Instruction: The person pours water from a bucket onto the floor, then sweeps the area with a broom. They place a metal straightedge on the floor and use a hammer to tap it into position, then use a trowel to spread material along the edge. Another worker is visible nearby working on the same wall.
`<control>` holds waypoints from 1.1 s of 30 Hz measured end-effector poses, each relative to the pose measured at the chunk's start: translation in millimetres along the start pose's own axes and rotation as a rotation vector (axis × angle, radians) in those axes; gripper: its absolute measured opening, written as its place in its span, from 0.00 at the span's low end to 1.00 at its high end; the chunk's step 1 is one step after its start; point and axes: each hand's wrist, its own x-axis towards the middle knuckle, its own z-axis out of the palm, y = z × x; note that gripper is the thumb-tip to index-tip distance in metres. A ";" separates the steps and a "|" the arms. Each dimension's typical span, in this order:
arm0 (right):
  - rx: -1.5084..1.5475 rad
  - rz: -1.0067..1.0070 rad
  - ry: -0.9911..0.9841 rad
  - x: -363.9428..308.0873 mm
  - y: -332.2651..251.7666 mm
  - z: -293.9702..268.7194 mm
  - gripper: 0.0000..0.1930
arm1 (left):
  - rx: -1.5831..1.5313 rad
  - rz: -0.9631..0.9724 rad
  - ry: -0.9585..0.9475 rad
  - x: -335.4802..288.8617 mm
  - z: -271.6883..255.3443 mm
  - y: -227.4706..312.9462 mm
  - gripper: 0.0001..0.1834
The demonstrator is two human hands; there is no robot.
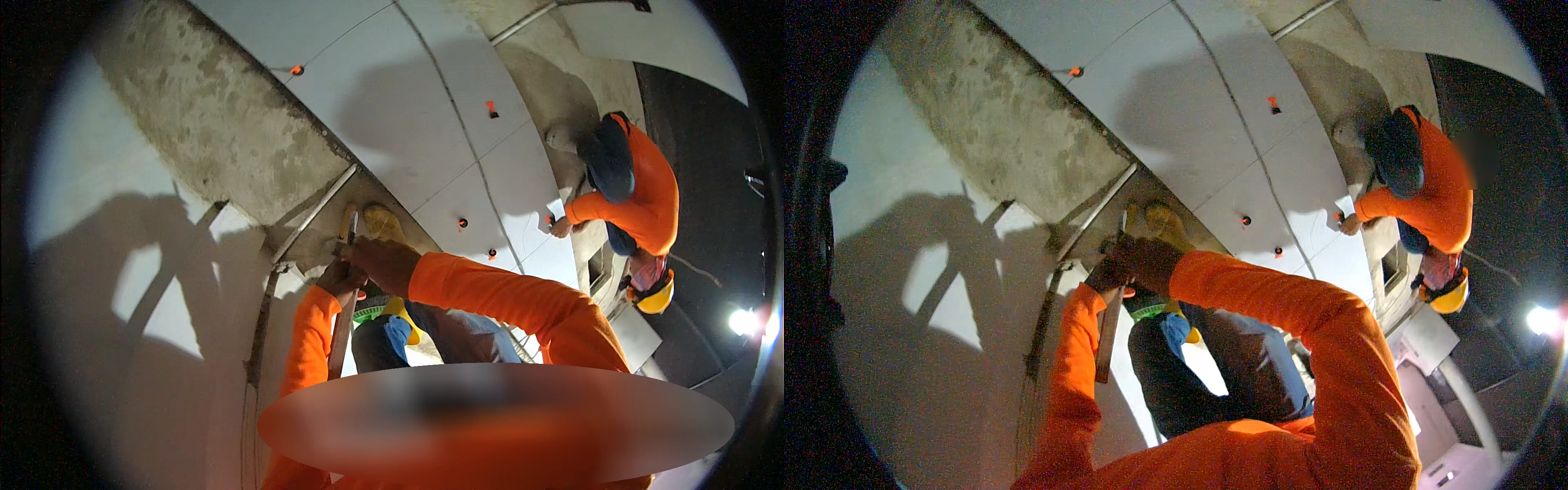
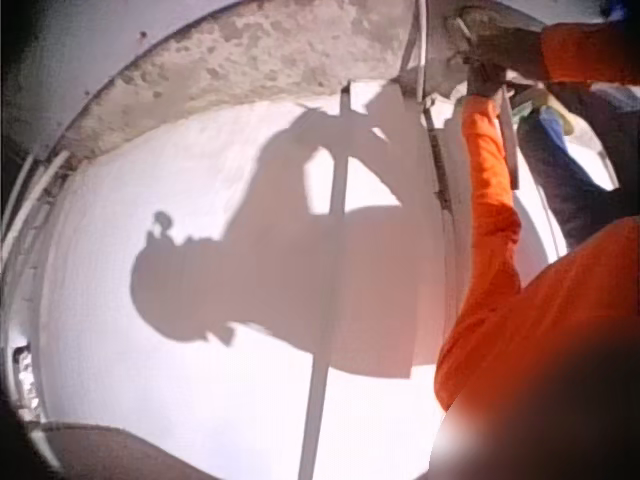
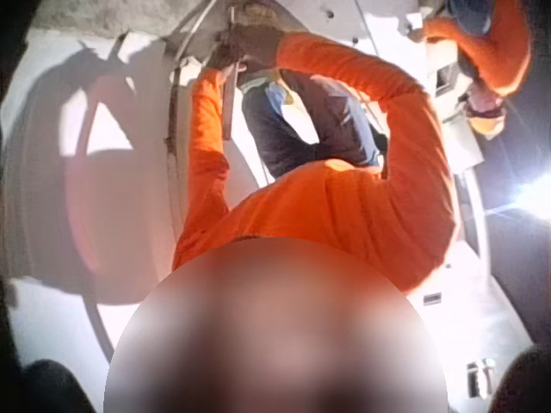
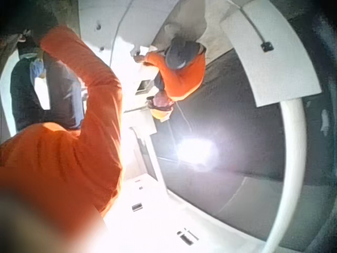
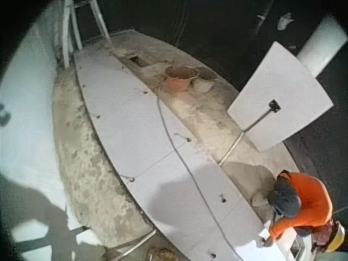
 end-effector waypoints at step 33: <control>0.328 0.008 0.588 112.6 266.0 204.0 0.27 | 0.118 0.880 0.562 169.2 -178.3 -135.9 0.23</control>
